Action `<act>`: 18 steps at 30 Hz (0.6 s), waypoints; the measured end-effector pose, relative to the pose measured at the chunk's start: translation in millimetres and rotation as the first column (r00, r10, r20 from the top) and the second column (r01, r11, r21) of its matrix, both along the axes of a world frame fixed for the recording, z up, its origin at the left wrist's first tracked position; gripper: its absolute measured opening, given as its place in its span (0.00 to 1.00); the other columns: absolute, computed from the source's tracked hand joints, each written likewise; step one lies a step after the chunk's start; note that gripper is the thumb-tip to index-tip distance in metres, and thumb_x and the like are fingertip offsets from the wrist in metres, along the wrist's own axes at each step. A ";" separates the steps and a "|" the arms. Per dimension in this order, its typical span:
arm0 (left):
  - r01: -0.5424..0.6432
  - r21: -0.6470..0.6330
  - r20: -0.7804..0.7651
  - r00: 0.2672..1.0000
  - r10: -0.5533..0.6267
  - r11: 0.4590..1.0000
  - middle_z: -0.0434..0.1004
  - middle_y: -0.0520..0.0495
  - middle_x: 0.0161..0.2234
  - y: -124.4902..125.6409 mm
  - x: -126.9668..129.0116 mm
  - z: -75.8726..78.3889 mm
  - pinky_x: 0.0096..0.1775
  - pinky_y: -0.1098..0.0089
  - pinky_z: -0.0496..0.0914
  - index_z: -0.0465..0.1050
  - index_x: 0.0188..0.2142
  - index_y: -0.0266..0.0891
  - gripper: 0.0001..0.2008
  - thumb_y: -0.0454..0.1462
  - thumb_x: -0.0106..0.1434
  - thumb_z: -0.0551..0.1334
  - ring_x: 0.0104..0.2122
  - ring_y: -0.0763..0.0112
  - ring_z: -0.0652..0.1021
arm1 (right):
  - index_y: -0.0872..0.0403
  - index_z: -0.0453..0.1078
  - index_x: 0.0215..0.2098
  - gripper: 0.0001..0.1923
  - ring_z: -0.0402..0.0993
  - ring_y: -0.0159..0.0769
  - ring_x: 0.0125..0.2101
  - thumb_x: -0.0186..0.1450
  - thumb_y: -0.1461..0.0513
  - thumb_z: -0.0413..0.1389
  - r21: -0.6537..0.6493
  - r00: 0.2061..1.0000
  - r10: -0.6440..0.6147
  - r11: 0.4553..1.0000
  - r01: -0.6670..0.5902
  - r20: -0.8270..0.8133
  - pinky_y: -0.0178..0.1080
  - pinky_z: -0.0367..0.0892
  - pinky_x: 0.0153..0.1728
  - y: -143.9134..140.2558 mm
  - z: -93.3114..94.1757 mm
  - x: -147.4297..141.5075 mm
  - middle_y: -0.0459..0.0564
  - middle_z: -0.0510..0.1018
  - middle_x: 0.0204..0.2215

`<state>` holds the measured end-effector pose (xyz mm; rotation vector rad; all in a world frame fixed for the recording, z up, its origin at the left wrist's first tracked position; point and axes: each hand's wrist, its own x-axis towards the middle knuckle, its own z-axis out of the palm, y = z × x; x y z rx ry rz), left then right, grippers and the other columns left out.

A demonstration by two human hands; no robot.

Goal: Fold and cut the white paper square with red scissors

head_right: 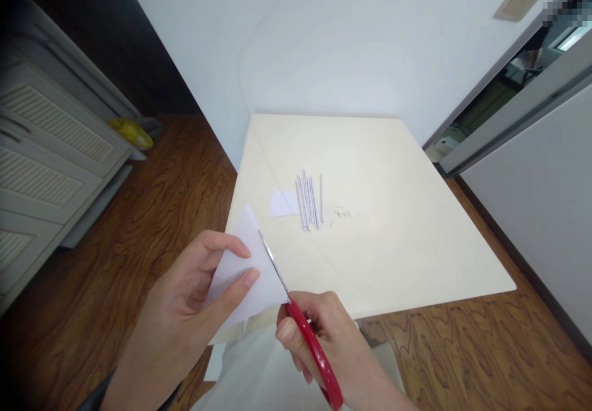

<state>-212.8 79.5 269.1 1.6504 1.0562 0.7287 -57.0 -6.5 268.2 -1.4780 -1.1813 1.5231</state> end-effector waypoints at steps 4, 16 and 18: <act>-0.019 0.007 0.016 1.000 0.019 1.000 0.69 0.56 0.29 -0.8 2.4 2.1 0.27 0.75 0.66 0.64 0.38 0.49 0.04 0.38 0.64 0.58 0.28 0.72 0.72 | 0.53 0.55 0.19 0.31 0.54 0.27 0.17 0.61 0.36 0.41 0.004 1.000 -0.002 1.000 0.002 0.028 0.34 0.51 0.21 -2.7 0.0 -0.1 0.40 0.59 0.14; -0.004 -0.140 0.106 0.994 0.019 0.990 0.70 0.57 0.28 8.2 -3.1 3.9 0.26 0.79 0.64 0.65 0.33 0.46 0.04 0.36 0.64 0.60 0.29 0.77 0.72 | 0.54 0.56 0.21 0.30 0.52 0.25 0.17 0.61 0.38 0.45 -0.111 0.997 0.064 0.992 -0.058 0.044 0.32 0.47 0.19 -8.1 -4.9 8.8 0.40 0.58 0.16; -0.001 -0.140 0.108 0.994 0.016 0.990 0.70 0.57 0.29 7.5 -2.1 4.1 0.27 0.79 0.65 0.65 0.33 0.46 0.03 0.36 0.64 0.60 0.29 0.77 0.72 | 0.54 0.56 0.20 0.32 0.52 0.26 0.17 0.58 0.35 0.44 -0.123 0.998 0.065 0.990 -0.062 0.025 0.33 0.47 0.19 -8.4 -4.1 8.6 0.40 0.58 0.15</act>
